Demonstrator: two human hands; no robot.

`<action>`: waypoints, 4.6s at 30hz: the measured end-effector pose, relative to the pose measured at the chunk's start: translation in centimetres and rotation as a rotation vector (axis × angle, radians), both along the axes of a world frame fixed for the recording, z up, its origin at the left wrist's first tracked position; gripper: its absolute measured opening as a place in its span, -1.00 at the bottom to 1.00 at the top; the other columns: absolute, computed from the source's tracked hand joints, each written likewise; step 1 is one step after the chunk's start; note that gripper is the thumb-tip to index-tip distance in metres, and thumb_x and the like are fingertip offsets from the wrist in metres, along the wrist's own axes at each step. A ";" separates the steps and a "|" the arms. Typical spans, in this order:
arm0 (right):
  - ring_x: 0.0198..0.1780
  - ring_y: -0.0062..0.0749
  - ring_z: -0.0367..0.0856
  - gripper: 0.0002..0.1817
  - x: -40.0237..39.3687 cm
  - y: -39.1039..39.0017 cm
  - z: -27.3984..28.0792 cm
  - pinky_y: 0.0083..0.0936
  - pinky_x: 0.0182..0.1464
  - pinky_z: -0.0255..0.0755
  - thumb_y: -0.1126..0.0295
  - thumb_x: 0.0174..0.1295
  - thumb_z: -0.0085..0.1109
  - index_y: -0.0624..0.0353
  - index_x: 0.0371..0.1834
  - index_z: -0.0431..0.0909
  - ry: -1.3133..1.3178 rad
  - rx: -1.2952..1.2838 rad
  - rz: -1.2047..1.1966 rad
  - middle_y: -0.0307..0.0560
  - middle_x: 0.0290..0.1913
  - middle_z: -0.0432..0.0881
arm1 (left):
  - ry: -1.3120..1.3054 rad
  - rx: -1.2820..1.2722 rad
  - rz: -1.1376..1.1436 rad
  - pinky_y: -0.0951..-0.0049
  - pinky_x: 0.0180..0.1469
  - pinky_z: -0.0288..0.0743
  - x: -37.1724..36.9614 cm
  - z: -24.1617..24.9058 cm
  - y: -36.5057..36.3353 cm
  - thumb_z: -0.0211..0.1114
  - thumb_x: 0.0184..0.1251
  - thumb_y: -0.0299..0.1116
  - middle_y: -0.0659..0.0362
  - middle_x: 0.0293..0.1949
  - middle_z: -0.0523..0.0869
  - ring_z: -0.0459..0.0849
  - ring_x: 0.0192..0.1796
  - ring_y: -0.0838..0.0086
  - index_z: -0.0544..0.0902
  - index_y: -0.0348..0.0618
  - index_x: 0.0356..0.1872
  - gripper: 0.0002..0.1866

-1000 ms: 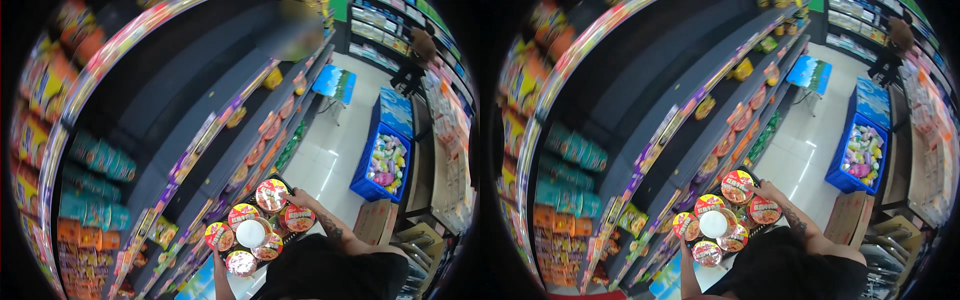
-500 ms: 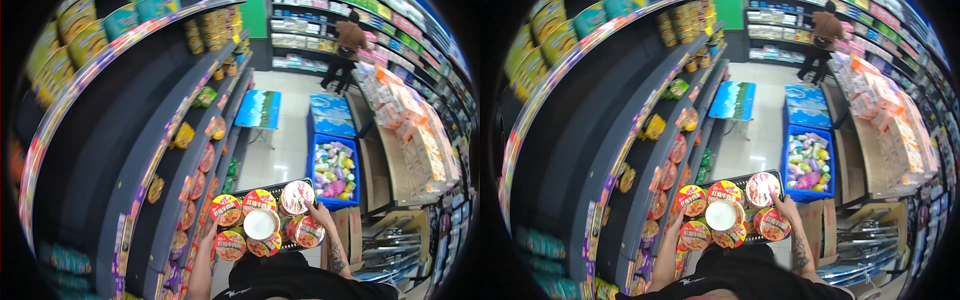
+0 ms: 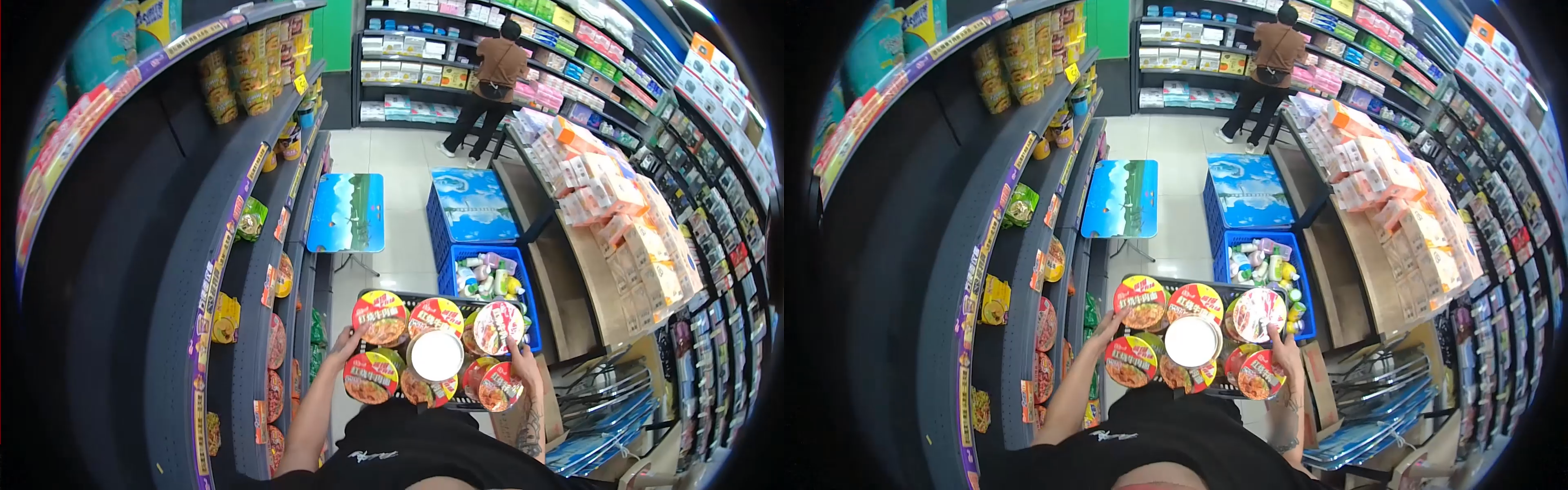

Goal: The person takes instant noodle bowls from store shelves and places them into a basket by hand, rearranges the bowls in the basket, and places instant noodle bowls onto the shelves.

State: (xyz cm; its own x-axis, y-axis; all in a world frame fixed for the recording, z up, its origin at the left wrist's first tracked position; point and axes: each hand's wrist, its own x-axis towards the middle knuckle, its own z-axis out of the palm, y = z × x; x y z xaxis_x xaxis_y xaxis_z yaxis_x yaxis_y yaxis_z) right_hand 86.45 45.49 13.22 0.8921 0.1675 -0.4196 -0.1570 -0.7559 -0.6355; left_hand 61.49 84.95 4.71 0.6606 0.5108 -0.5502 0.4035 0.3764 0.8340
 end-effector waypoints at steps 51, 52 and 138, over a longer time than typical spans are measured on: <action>-0.06 -0.31 0.68 0.00 51.6 80.4 -10.0 -0.38 -0.01 0.56 -0.37 0.29 0.17 0.64 0.13 0.55 0.227 -0.018 1.028 0.20 0.03 0.69 | 0.125 -0.047 0.995 0.24 0.35 0.47 28.0 -9.1 38.7 0.39 0.25 0.26 -0.08 0.35 0.57 0.56 0.37 0.20 0.45 -0.29 0.43 -0.08; -0.07 -0.33 0.67 -0.02 52.2 82.6 -11.1 -0.40 -0.02 0.56 -0.36 0.29 0.18 0.64 0.12 0.56 0.230 -0.037 1.097 0.19 0.01 0.69 | 0.001 -0.156 1.086 0.24 0.30 0.54 28.8 -7.6 38.3 0.42 0.24 0.21 -0.08 0.33 0.59 0.61 0.32 0.20 0.44 -0.31 0.42 -0.09; -0.73 -0.60 0.40 -0.62 44.3 84.0 -12.1 -0.56 -0.70 0.21 0.11 0.50 0.16 0.28 -0.01 0.58 0.101 0.351 1.753 -0.22 -0.63 0.51 | -0.297 0.139 0.960 0.42 0.14 0.59 39.6 4.2 33.5 0.04 0.53 -0.37 0.06 0.01 0.72 0.71 0.08 0.40 0.73 -0.31 -0.09 -0.70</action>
